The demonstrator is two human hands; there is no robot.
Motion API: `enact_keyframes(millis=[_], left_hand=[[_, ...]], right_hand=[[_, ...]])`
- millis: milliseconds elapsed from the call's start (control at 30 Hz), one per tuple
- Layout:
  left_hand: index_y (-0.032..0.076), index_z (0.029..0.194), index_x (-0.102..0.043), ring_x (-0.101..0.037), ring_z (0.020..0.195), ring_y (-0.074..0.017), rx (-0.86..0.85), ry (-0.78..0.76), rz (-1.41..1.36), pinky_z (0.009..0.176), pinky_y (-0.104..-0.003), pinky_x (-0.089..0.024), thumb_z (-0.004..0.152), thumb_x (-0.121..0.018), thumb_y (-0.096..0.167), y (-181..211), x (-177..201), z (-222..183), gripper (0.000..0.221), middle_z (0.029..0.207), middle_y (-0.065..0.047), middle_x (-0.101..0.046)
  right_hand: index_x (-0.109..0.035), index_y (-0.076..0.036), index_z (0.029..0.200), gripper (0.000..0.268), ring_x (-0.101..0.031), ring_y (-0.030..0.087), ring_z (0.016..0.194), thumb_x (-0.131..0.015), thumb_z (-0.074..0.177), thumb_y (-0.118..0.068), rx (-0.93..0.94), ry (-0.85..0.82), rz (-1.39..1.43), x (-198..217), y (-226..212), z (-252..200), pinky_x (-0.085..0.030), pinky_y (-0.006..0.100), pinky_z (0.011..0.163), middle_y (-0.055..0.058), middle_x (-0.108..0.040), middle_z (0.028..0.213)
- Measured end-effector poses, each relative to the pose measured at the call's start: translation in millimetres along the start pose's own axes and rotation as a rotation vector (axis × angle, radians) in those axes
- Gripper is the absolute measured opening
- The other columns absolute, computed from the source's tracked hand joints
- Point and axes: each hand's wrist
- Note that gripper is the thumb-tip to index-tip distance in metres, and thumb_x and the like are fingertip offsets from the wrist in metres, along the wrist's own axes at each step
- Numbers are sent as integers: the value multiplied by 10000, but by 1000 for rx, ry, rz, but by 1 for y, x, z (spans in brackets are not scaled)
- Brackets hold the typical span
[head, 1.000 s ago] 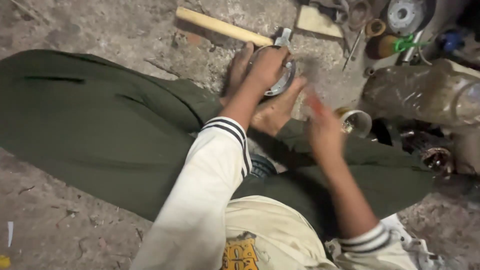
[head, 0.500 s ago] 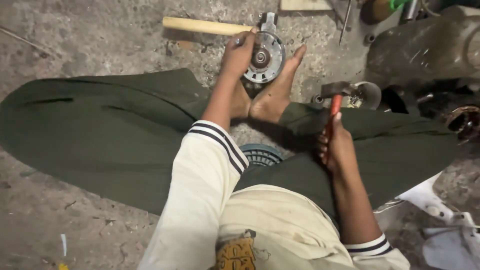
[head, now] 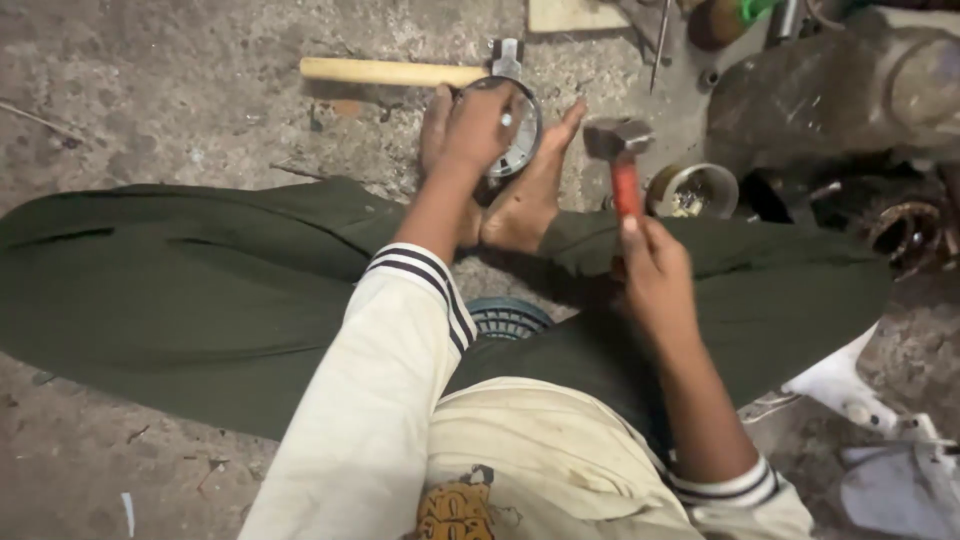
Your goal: The person sits on the floor of a repair workshop and assembles a small motor component, fitting a metal rotor into a slotted housing and tapping parts together with a hammer and mallet. They pick small fasteners from a cup, position them on the housing, and use a screwdriver on the assembly.
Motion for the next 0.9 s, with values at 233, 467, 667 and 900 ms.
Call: enact_keyframes(millis=[233,467,667,900], left_hand=[[99,971,-727,-697,907,-426,73,-17,123,788,-546,-532,847,-696,135,16,-3,10,132,918,-208,-736],[80,952,-713,-698,892,-427,226,-181,179,765,-541,-539,725,-717,142,30,-1,19,236,910,-216,-718],[58,940,-719,-697,854,-453,77,8,119,738,-566,-524,784,-704,137,14,1,10,175,876,-221,-736],[82,967,-725,-694,891,-436,124,18,1,751,-537,-531,818,-694,178,16,3,11,180,909,-221,-733]], right_hand=[[-635,-23,1135,308,-621,253,862,-524,1112,-310,771,-107,244,9,19,21,-497,355,738,134,-644,959],[-502,-170,806,406,-351,128,469,-547,1077,-470,-184,-277,228,-26,-30,29,-281,296,408,-52,-392,614],[-563,-136,839,373,-440,93,618,-479,1160,-305,273,-647,1038,31,39,78,-366,267,609,-20,-486,694],[-522,-126,866,429,-374,122,462,-535,1035,-520,-162,-207,193,-49,-11,54,-292,279,392,-1,-449,643]])
Point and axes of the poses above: each hand's wrist, its own z-axis towards the middle knuckle, its own x-axis out of the back of the hand, y = z × x
